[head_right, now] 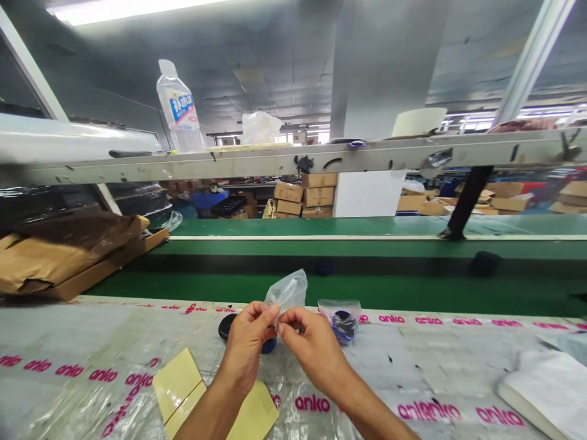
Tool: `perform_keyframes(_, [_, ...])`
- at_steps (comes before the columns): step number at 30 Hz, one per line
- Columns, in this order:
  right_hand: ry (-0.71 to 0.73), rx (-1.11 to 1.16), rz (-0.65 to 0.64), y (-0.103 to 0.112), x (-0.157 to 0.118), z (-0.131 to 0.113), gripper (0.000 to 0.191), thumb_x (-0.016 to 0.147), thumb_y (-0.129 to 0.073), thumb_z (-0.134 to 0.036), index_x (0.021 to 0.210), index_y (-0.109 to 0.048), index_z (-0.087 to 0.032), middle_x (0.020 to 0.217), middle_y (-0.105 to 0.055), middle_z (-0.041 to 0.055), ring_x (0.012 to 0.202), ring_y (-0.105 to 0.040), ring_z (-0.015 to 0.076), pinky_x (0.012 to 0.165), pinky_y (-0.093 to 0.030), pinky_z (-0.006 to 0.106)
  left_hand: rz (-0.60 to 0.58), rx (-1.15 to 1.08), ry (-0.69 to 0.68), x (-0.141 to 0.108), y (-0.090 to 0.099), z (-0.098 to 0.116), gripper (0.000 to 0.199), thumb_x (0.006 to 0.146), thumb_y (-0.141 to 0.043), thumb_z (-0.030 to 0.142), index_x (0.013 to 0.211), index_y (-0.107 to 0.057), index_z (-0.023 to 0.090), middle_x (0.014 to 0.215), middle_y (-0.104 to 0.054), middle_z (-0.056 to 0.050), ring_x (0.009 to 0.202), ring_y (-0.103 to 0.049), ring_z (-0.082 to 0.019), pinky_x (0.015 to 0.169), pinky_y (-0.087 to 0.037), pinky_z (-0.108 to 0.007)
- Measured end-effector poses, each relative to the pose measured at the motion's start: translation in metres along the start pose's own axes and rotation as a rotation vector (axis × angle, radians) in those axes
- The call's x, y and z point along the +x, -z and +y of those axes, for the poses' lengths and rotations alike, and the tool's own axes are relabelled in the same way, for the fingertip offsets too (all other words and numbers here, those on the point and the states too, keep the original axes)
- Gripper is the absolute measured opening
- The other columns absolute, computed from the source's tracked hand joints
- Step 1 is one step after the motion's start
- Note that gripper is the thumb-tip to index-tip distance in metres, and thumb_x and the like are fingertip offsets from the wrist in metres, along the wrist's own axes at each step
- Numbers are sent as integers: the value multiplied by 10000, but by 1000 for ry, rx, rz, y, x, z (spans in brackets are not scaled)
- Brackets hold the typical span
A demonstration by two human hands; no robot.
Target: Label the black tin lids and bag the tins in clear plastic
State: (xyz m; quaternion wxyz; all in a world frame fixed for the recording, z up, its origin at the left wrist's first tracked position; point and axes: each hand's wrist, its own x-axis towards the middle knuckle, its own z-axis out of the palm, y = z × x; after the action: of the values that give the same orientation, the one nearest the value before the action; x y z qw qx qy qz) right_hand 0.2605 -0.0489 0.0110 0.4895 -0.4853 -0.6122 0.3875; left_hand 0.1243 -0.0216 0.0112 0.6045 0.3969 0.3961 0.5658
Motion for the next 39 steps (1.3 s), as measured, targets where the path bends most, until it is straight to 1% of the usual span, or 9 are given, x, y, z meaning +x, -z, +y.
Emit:
perform_keyframes(6, [-151, 252, -64, 9, 2, -5, 311, 743, -729, -449, 824, -593, -181, 783, -619, 11, 686, -547, 155, 596, -453, 257, -72, 155, -34, 2, 3, 0, 433, 651, -818, 506, 694, -555, 164, 597, -537, 41, 550, -453, -78, 548, -381, -202])
perform_keyframes(9, [-171, 213, -33, 13, 2, -12, 338, 769, -706, -492, 869, -614, -181, 829, -621, 19, 702, -542, 149, 572, -436, 235, -110, 286, -75, 2, 1, 2, 392, 652, -813, 449, 666, -543, 165, 581, -511, 50, 544, -411, -73, 525, -321, -194])
perform_keyframes(15, [-229, 127, -89, 32, 15, -10, 369, 791, -675, -527, 722, -523, -199, 620, -537, -33, 503, -447, 107, 479, -335, 229, -274, 551, -147, 11, -2, 11, 343, 643, -803, 379, 663, -524, 181, 592, -499, 61, 557, -412, -87, 525, -315, -200])
perform_keyframes(17, [-129, -128, -66, 47, 20, -7, 271, 853, -639, -437, 749, -565, -198, 641, -590, -16, 533, -496, 130, 504, -345, 245, -306, 653, -186, 20, 0, 15, 320, 679, -781, 377, 667, -523, 187, 587, -492, 64, 551, -415, -94, 527, -324, -207])
perform_keyframes(20, [172, -748, 100, 66, 26, 2, 96, 899, -633, -235, 812, -639, -194, 766, -671, 13, 697, -591, 171, 613, -375, 275, -271, 847, -305, 36, -1, 17, 266, 754, -744, 330, 683, -527, 193, 640, -529, 47, 598, -466, -115, 576, -345, -222])
perform_keyframes(22, [377, -1075, 177, 73, 29, 11, 75, 933, -628, -182, 863, -658, -186, 856, -692, 32, 794, -608, 191, 675, -385, 295, -227, 1002, -408, 44, -7, 15, 198, 810, -711, 278, 724, -553, 196, 739, -580, 21, 689, -523, -140, 637, -357, -238])
perform_keyframes(25, [545, -1325, 197, 75, 33, 26, 149, 981, -584, -159, 855, -661, -172, 895, -685, 63, 831, -581, 217, 721, -381, 334, -208, 1239, -518, 51, -21, 5, 99, 913, -597, 207, 814, -598, 200, 882, -620, -26, 821, -586, -181, 702, -365, -263])
perform_keyframes(32, [599, -1460, 95, 70, 21, 51, 153, 888, -672, -79, 779, -661, -185, 948, -672, 80, 919, -547, 254, 894, -385, 417, -349, 1625, -511, 48, -29, -27, 123, 921, -530, 82, 915, -635, 144, 852, -660, -56, 796, -644, -221, 722, -429, -315])
perform_keyframes(39, [558, -1334, 46, 74, 2, 57, 80, 852, -735, -142, 879, -688, -201, 1133, -678, 50, 1098, -542, 265, 1089, -301, 495, -453, 1608, -544, 41, -6, -27, 109, 917, -548, 145, 922, -641, 202, 875, -694, -29, 790, -651, -198, 668, -375, -275])
